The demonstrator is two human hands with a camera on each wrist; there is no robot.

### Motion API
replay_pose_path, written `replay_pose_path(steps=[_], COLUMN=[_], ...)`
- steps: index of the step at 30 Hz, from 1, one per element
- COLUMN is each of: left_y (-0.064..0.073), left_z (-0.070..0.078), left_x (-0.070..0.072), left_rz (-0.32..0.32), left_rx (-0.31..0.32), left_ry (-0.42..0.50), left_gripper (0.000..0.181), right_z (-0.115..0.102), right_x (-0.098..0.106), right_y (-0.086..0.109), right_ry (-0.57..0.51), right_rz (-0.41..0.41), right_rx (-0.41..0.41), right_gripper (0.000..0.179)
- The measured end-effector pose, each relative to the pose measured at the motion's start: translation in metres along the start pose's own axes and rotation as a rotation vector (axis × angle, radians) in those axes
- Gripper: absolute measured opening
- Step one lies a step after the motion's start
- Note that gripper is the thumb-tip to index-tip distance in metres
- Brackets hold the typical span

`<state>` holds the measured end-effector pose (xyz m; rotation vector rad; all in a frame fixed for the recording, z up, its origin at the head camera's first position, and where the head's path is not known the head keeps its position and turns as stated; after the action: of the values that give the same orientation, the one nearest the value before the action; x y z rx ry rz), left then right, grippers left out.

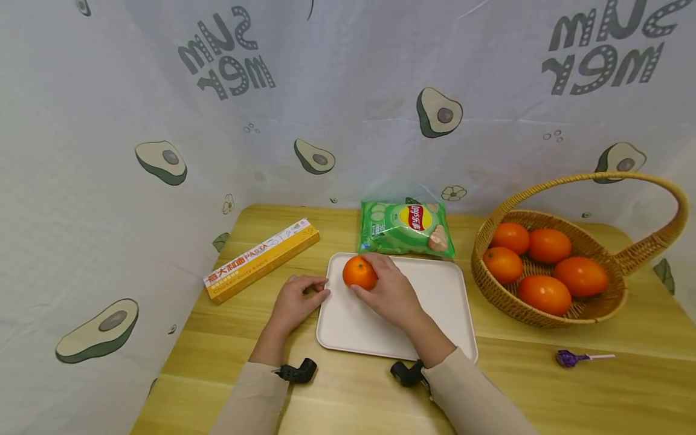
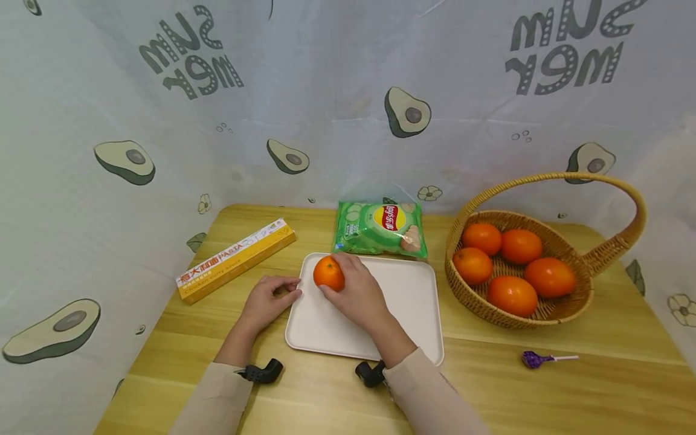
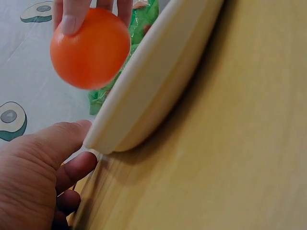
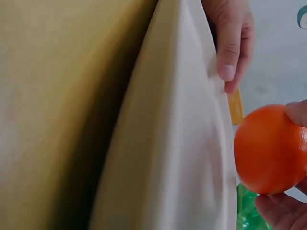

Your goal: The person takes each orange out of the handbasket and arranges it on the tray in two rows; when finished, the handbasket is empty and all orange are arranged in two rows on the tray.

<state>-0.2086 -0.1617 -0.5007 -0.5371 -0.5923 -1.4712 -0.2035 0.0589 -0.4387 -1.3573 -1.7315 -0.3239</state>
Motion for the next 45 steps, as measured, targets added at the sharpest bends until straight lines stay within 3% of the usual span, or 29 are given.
replay_pose_path(steps=[20,30,45], left_y=[-0.002,-0.002,-0.001], left_z=[-0.001,-0.003,-0.002], left_x=[0.0,-0.001,0.0], left_rz=[0.006,-0.018,-0.005], left_rx=[-0.025,0.017,0.014], left_ry=[0.01,0.019,0.014], left_gripper=[0.025,0.026,0.025], right_z=[-0.003,0.002,0.002], right_x=[-0.023,-0.03,-0.03], right_y=[-0.042,-0.047,-0.047], right_ry=[-0.01,-0.045,-0.052], right_rz=[-0.046,-0.052,-0.074], right_rx=[0.006,-0.016,-0.037], right_gripper=[0.069,0.068,0.07])
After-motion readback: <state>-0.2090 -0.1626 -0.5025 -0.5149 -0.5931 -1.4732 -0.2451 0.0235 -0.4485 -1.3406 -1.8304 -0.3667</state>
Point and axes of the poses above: each hand's wrist, its own y-axis away from the middle knuckle, its own x-axis out of the back of the hand, z = x × y, the point moved 4 cm from there along -y, towards the middle knuckle, and after that the axes turned 12 degrees about x, right-handed, at the moved point
